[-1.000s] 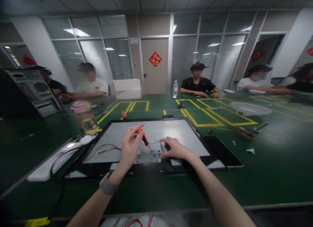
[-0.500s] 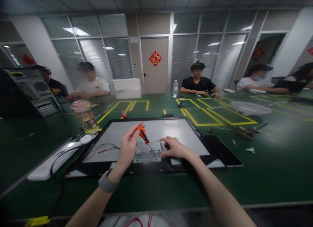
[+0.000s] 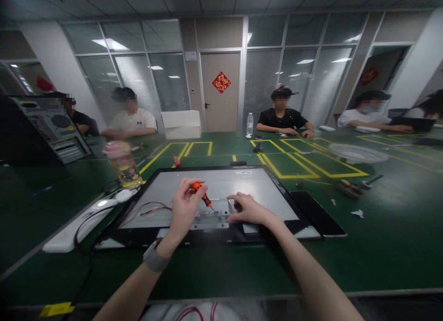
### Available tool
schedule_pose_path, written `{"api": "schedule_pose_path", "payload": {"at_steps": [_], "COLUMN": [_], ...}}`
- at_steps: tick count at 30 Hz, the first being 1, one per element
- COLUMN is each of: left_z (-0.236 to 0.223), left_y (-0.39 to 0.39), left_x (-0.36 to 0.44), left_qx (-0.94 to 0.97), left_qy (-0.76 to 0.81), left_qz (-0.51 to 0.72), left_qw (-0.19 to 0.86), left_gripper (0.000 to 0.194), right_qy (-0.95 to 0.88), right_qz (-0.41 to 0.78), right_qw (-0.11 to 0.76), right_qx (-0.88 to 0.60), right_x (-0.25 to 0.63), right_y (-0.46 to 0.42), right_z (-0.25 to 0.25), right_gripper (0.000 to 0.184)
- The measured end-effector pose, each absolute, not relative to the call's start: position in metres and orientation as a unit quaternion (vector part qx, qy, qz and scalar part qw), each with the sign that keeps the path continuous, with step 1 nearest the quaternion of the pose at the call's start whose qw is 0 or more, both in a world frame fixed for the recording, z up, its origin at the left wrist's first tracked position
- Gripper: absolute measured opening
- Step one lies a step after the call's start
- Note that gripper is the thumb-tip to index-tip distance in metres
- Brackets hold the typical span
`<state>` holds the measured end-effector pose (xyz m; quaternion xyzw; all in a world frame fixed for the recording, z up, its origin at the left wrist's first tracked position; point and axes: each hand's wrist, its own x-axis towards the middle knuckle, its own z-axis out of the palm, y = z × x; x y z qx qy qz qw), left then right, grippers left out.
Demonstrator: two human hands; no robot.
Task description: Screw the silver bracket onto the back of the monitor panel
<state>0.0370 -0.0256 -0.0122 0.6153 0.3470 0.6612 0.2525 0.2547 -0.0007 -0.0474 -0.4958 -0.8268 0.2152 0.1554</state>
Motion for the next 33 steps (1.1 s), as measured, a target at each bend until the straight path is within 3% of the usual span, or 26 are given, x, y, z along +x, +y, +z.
{"api": "schedule_pose_path", "payload": {"at_steps": [7, 13, 18, 23, 33], "left_z": [-0.0128, -0.0119, -0.0109, -0.0090, -0.0070], "left_y": [-0.0281, -0.0250, -0.0222, -0.0235, -0.0225], "left_x": [0.0379, 0.0359, 0.0335, 0.0345, 0.0312], "left_qx": [0.623, 0.614, 0.573, 0.591, 0.589], "left_qy": [0.302, 0.328, 0.337, 0.336, 0.305], "left_qz": [0.634, 0.658, 0.657, 0.658, 0.638], "left_qw": [0.344, 0.288, 0.356, 0.324, 0.391], "left_gripper": [0.029, 0.021, 0.030, 0.026, 0.031], "right_qy": [-0.829, -0.828, -0.829, -0.827, -0.830], "right_qz": [0.214, 0.211, 0.210, 0.211, 0.215], "right_qw": [0.156, 0.158, 0.156, 0.152, 0.157], "right_qx": [-0.493, -0.494, -0.495, -0.498, -0.491], "right_x": [0.2564, 0.2564, 0.2552, 0.2548, 0.2565], "right_y": [0.0017, 0.0026, 0.0010, 0.0004, 0.0022], "right_z": [-0.0511, -0.0520, -0.0498, -0.0482, -0.0506], "right_gripper": [0.067, 0.066, 0.065, 0.066, 0.066]}}
